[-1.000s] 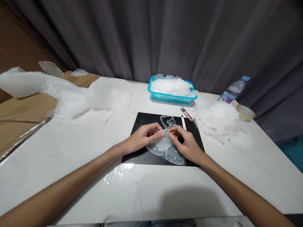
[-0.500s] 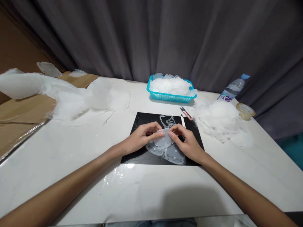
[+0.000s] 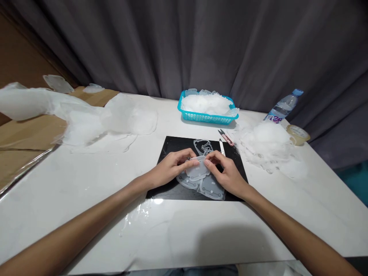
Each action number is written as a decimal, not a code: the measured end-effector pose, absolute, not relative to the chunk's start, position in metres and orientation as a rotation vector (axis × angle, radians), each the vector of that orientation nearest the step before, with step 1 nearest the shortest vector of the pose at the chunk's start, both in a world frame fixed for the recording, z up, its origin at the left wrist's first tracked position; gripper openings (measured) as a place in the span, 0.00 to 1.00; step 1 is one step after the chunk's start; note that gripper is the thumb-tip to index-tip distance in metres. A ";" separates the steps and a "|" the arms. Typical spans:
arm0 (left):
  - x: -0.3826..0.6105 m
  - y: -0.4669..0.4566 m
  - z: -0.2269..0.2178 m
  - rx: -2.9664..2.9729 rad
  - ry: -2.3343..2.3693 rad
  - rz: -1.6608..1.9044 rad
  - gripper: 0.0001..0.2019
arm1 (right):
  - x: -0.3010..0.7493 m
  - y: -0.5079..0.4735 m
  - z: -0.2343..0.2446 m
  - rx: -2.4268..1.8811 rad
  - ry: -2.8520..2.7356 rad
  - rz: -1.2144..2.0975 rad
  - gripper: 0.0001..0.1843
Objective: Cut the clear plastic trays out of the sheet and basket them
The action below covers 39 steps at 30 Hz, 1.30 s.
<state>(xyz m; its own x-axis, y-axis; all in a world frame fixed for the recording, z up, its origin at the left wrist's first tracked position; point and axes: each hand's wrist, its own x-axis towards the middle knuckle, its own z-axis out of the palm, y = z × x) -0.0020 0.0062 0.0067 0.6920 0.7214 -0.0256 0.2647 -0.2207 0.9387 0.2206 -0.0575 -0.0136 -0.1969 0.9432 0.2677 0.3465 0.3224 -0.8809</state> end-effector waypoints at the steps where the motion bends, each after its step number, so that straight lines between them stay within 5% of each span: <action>1: -0.002 0.006 0.007 1.793 0.782 0.511 0.16 | 0.221 -0.057 -0.014 -1.161 -1.728 0.867 0.11; 14: -0.002 0.008 0.005 1.737 0.722 0.584 0.13 | 0.223 -0.060 -0.010 -1.068 -1.767 0.804 0.03; 39: -0.003 0.008 0.002 1.615 0.678 0.627 0.14 | 0.229 -0.060 -0.003 -1.009 -1.667 0.965 0.11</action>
